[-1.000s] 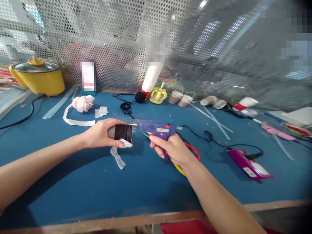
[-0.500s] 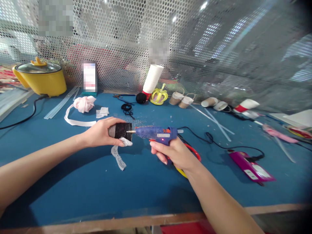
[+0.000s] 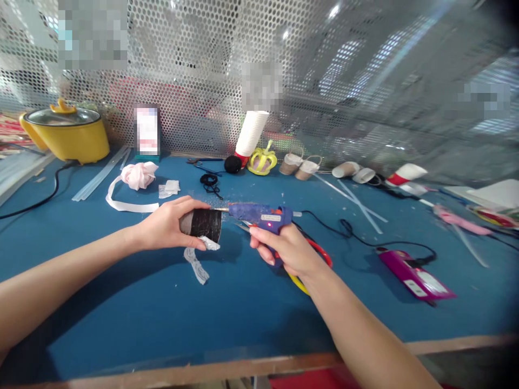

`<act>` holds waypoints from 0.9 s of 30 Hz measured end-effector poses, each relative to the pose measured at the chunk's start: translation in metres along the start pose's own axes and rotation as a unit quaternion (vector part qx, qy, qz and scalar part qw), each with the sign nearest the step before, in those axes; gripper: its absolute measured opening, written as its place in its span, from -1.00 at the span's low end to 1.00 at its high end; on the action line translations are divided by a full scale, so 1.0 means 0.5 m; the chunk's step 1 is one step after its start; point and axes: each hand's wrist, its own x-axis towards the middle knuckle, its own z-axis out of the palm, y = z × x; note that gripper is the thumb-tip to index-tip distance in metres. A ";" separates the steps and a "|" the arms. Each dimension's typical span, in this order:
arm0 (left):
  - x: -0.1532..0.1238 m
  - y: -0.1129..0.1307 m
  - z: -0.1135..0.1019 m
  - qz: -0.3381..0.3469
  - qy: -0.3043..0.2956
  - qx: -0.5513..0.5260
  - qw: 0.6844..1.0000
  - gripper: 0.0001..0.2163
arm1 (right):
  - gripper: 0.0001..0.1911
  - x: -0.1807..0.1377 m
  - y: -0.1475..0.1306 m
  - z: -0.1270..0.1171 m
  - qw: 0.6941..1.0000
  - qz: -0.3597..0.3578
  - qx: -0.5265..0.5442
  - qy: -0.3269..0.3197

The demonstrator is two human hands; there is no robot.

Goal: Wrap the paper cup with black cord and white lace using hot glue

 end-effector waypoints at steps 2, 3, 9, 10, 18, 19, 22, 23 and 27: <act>0.000 -0.001 0.000 -0.003 0.003 0.000 1.000 -0.40 | -0.67 -0.006 -0.005 0.001 1.000 -0.004 -0.019 -0.005; 0.000 -0.002 -0.001 -0.008 0.005 -0.001 1.000 -0.40 | -0.67 -0.010 -0.008 0.001 1.000 -0.006 -0.030 -0.009; 0.002 -0.006 -0.001 -0.047 0.005 -0.018 0.999 -0.38 | -0.69 -0.021 -0.016 0.003 0.999 -0.006 -0.051 -0.016; 0.002 -0.006 -0.001 -0.049 0.006 -0.019 0.999 -0.38 | -0.69 -0.020 -0.015 0.003 0.999 -0.007 -0.048 -0.019; -0.002 0.003 0.000 -0.008 0.016 -0.001 1.000 -0.38 | -0.68 -0.007 -0.007 -0.001 1.000 -0.010 -0.011 -0.004; -0.001 0.002 0.000 -0.009 0.018 -0.002 1.000 -0.38 | -0.68 -0.007 -0.007 -0.001 1.000 -0.010 -0.009 -0.005; 0.000 -0.005 -0.001 -0.026 0.025 -0.006 0.999 -0.39 | -0.71 -0.013 -0.011 0.002 1.000 -0.012 -0.010 -0.011; 0.001 -0.007 -0.001 -0.034 0.028 -0.008 0.999 -0.39 | -0.72 -0.015 -0.014 0.002 1.000 -0.012 -0.012 -0.011; 0.003 -0.007 -0.005 -0.061 0.030 -0.027 0.997 -0.37 | -0.74 -0.021 -0.024 0.002 1.000 -0.013 -0.012 -0.019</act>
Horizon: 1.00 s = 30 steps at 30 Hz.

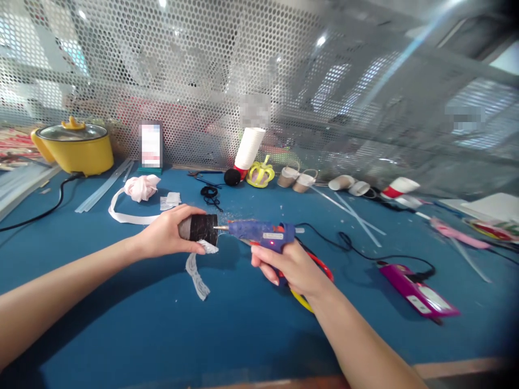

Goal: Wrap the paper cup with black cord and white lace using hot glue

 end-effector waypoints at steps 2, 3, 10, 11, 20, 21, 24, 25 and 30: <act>0.001 0.003 -0.002 -0.020 0.000 -0.014 1.000 -0.37 | -0.72 0.000 -0.002 -0.002 1.000 -0.002 -0.006 -0.013; 0.001 0.004 -0.003 -0.032 0.000 -0.022 0.999 -0.38 | -0.72 0.000 -0.001 -0.003 1.000 -0.003 -0.010 -0.019; 0.004 -0.007 -0.003 -0.084 0.013 -0.072 0.994 -0.41 | -0.79 0.002 -0.005 -0.002 1.000 -0.009 -0.004 -0.026; 0.004 -0.009 -0.002 -0.085 0.014 -0.076 0.993 -0.41 | -0.79 0.004 -0.010 -0.003 1.000 -0.013 0.008 -0.026; 0.004 -0.014 -0.006 -0.086 0.017 -0.063 0.994 -0.40 | -0.78 0.099 -0.029 -0.080 0.982 0.010 0.006 0.188; 0.003 -0.014 -0.007 -0.085 0.020 -0.060 0.994 -0.40 | -0.78 0.117 -0.021 -0.092 0.976 0.028 -0.027 0.215; 0.004 -0.013 -0.008 -0.079 0.028 -0.057 0.995 -0.39 | -0.73 0.161 0.015 -0.119 0.969 0.058 -0.072 0.230; 0.004 -0.012 -0.008 -0.076 0.031 -0.059 0.995 -0.40 | -0.72 0.171 0.028 -0.124 0.969 0.068 -0.087 0.223; 0.008 -0.008 -0.009 -0.072 0.040 -0.085 0.993 -0.41 | -0.67 0.191 0.078 -0.132 0.959 0.101 -0.193 0.182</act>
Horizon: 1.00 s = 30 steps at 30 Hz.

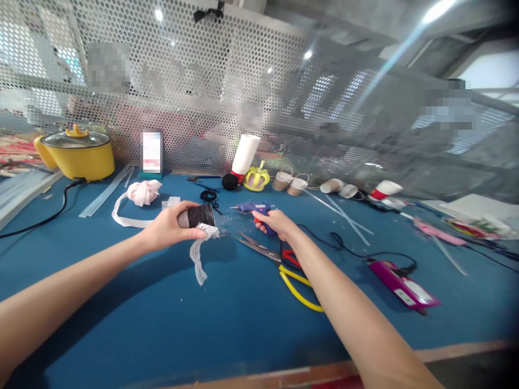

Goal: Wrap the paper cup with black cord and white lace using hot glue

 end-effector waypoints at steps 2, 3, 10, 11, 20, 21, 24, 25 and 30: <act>0.001 0.001 -0.001 -0.007 0.002 -0.014 1.000 -0.41 | -0.66 0.002 0.004 0.002 0.998 -0.008 -0.061 0.013; 0.001 0.001 -0.002 -0.012 0.002 -0.022 1.000 -0.41 | -0.65 0.002 0.003 0.002 0.995 -0.011 -0.093 0.025; 0.000 -0.001 0.000 -0.068 -0.006 -0.104 0.992 -0.40 | -0.86 -0.083 -0.094 0.016 0.967 -0.098 -0.218 0.088; 0.000 0.001 0.002 -0.078 -0.008 -0.118 0.990 -0.39 | -0.85 -0.108 -0.113 0.025 0.965 -0.143 -0.212 0.057; -0.011 0.020 0.013 -0.070 -0.022 -0.116 0.991 -0.40 | -0.89 -0.211 -0.156 0.110 0.923 -0.375 -0.051 -0.077; -0.012 0.022 0.015 -0.069 -0.026 -0.110 0.991 -0.40 | -0.91 -0.209 -0.152 0.113 0.924 -0.372 -0.040 -0.079; -0.015 0.026 0.019 -0.069 -0.033 -0.103 0.992 -0.42 | -0.93 -0.208 -0.144 0.116 0.925 -0.369 -0.008 -0.089; -0.016 0.027 0.020 -0.068 -0.033 -0.107 0.991 -0.42 | -0.93 -0.209 -0.142 0.116 0.927 -0.363 0.001 -0.092; -0.021 0.022 0.032 -0.066 -0.063 -0.301 0.949 -0.31 | -0.89 -0.203 -0.130 0.114 0.948 -0.298 0.102 -0.055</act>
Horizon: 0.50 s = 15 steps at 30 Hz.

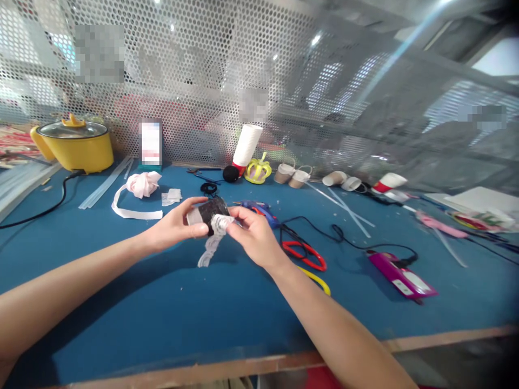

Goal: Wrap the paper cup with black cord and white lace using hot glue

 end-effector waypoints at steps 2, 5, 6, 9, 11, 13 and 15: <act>-0.001 -0.014 0.003 -0.022 -0.045 -0.105 0.993 -0.36 | -0.88 0.002 0.009 -0.004 0.997 0.014 0.056 0.044; -0.006 -0.032 0.014 -0.064 -0.093 -0.162 0.980 -0.51 | -0.87 0.005 0.021 -0.011 0.990 0.022 0.110 0.084; -0.008 -0.035 0.019 -0.072 -0.098 -0.167 0.979 -0.54 | -0.87 0.006 0.024 -0.012 0.989 0.023 0.115 0.092; -0.017 -0.033 0.037 -0.084 -0.100 -0.171 0.977 -0.64 | -0.89 0.007 0.030 -0.015 0.988 0.019 0.102 0.111; -0.023 -0.026 0.047 -0.090 -0.092 -0.173 0.977 -0.72 | -0.89 0.008 0.031 -0.017 0.990 0.016 0.078 0.118; -0.028 -0.014 0.052 -0.083 -0.083 -0.170 0.978 -0.74 | -0.88 0.007 0.030 -0.020 0.992 0.018 0.044 0.118; -0.033 0.002 0.051 -0.051 -0.088 -0.158 0.982 -0.78 | -0.87 0.006 0.027 -0.023 0.994 0.018 0.006 0.107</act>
